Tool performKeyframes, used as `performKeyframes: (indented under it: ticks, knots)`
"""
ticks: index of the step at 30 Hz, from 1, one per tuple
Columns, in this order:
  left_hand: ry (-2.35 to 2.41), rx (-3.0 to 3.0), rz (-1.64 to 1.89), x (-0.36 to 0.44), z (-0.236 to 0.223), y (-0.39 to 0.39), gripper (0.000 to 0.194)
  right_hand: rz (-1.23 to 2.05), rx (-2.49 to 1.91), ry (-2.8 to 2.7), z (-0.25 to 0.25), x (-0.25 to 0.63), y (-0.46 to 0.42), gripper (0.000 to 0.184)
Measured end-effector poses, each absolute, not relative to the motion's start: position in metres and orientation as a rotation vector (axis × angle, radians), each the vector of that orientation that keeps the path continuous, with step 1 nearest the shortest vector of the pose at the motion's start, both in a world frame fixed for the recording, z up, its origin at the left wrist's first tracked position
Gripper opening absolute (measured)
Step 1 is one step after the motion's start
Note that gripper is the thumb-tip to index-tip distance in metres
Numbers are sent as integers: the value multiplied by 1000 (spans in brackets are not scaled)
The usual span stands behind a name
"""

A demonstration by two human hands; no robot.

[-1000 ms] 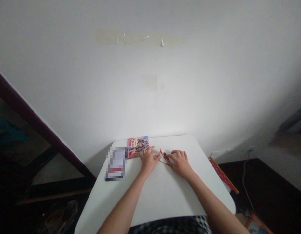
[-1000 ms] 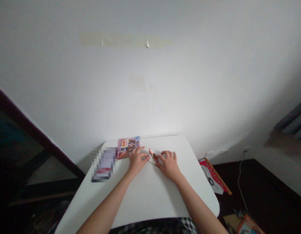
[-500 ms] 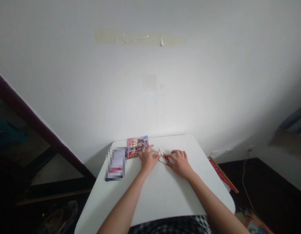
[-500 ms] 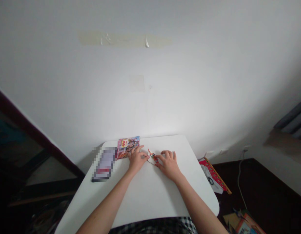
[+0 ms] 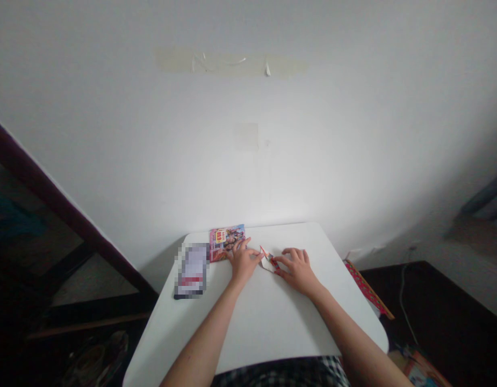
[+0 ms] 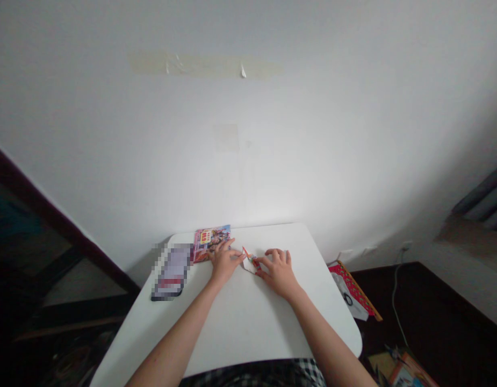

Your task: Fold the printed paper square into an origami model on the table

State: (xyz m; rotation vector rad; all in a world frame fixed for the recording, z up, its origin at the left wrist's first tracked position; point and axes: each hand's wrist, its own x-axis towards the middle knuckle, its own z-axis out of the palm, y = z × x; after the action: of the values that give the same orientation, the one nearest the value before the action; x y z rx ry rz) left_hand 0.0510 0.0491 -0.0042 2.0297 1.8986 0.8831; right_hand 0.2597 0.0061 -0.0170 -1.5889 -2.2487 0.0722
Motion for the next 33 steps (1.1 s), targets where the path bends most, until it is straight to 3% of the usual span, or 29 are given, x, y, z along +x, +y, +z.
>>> performKeyframes:
  ticks: [33]
  knots:
    - [1928,1925,977,50,2,51,11,108,-1539,-2245,-17,260,5,32]
